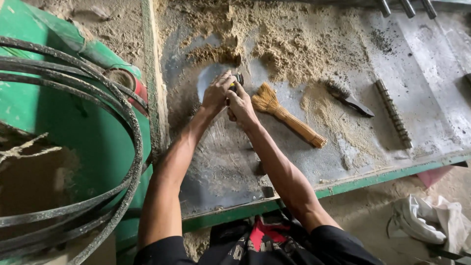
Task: Cleaning rice bran and dust from a metal machine tray using a brush and a screwdriver tool.
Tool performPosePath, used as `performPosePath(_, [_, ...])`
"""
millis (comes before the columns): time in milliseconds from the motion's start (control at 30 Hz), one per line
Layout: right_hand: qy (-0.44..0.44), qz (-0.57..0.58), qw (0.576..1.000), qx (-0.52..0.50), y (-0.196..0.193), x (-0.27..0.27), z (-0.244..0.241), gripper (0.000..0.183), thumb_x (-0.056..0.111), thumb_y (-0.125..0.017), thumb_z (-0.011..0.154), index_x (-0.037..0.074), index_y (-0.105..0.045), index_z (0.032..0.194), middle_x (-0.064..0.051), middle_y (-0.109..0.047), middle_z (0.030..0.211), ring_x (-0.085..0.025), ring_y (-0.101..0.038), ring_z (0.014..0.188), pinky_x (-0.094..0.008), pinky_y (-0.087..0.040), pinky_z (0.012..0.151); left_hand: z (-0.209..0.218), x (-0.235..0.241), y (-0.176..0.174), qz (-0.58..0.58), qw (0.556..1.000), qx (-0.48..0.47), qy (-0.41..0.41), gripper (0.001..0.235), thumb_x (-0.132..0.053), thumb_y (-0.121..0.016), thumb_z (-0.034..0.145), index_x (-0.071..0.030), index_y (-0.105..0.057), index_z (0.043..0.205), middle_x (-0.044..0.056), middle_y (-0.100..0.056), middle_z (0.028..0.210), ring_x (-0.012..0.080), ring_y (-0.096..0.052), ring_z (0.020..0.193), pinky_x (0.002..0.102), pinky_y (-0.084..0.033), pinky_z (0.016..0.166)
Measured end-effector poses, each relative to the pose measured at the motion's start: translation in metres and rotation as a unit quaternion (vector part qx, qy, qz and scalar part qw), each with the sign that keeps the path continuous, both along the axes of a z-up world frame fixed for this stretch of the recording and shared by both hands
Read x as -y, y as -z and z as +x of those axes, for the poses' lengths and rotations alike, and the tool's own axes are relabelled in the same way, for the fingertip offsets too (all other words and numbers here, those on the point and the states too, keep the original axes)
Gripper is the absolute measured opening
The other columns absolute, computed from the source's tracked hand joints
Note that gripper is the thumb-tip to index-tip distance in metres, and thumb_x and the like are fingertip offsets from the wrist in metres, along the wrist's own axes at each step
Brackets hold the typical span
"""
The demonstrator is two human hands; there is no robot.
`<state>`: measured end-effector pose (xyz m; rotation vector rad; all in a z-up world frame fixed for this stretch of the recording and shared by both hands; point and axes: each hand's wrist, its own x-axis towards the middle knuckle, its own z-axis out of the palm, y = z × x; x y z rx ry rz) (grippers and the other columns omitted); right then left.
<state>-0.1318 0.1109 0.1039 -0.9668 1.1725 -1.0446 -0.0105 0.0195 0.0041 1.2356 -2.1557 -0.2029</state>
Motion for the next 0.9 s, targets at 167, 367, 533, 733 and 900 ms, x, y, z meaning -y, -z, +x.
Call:
performPosePath(167, [0.012, 0.005, 1.000, 0.011, -0.004, 0.025, 0.004, 0.068, 0.017, -0.051, 0.098, 0.015, -0.028, 0.162, -0.004, -0.053, 0.070, -0.008, -0.042, 0.040, -0.026, -0.034, 0.031, -0.005, 0.016, -0.021, 0.040, 0.999, -0.002, 0.016, 0.068, -0.009, -0.082, 0.080, -0.007, -0.054, 0.141, 0.018, -0.043, 0.156, 0.0315, -0.039, 0.144, 0.051, -0.023, 0.121])
performPosePath(367, [0.009, -0.053, 0.998, 0.034, 0.032, 0.089, 0.003, 0.060, 0.017, -0.050, 0.105, 0.007, -0.027, 0.160, -0.006, -0.067, 0.113, -0.009, -0.068, 0.075, -0.025, -0.061, 0.059, -0.008, 0.071, 0.023, -0.005, 1.000, -0.017, -0.022, 0.049, -0.005, -0.074, 0.097, -0.019, -0.062, 0.142, 0.007, -0.051, 0.161, 0.0271, -0.043, 0.153, 0.043, -0.031, 0.129])
performPosePath(533, [0.069, -0.170, 0.977, -0.107, 0.106, 0.141, -0.010, 0.045, 0.013, -0.056, 0.107, -0.008, -0.051, 0.146, -0.024, -0.067, 0.123, -0.021, -0.063, 0.094, -0.032, -0.055, 0.075, -0.003, 0.083, 0.000, -0.043, 0.997, -0.057, 0.020, 0.061, -0.005, -0.073, 0.093, -0.014, -0.055, 0.151, 0.013, -0.049, 0.160, 0.0324, -0.040, 0.154, 0.042, -0.034, 0.128])
performPosePath(733, [0.059, -0.098, 0.987, -0.109, 0.043, 0.086, 0.002, 0.054, 0.018, -0.052, 0.101, 0.003, -0.041, 0.152, -0.020, -0.065, 0.129, -0.024, -0.068, 0.104, -0.035, -0.061, 0.085, -0.007, 0.046, -0.034, 0.044, 0.997, 0.069, -0.003, 0.064, -0.019, -0.078, 0.087, -0.012, -0.052, 0.145, 0.014, -0.041, 0.159, 0.0341, -0.035, 0.149, 0.047, -0.023, 0.125])
performPosePath(900, [0.052, -0.177, 0.977, -0.110, 0.068, 0.111, 0.005, 0.054, 0.014, -0.055, 0.108, 0.002, -0.042, 0.158, -0.017, -0.070, 0.128, -0.018, -0.070, 0.100, -0.032, -0.061, 0.082, 0.000, 0.060, 0.002, 0.020, 0.997, 0.072, 0.008, 0.072, -0.017, -0.075, 0.090, -0.008, -0.046, 0.155, 0.013, -0.040, 0.161, 0.0333, -0.033, 0.149, 0.047, -0.020, 0.125])
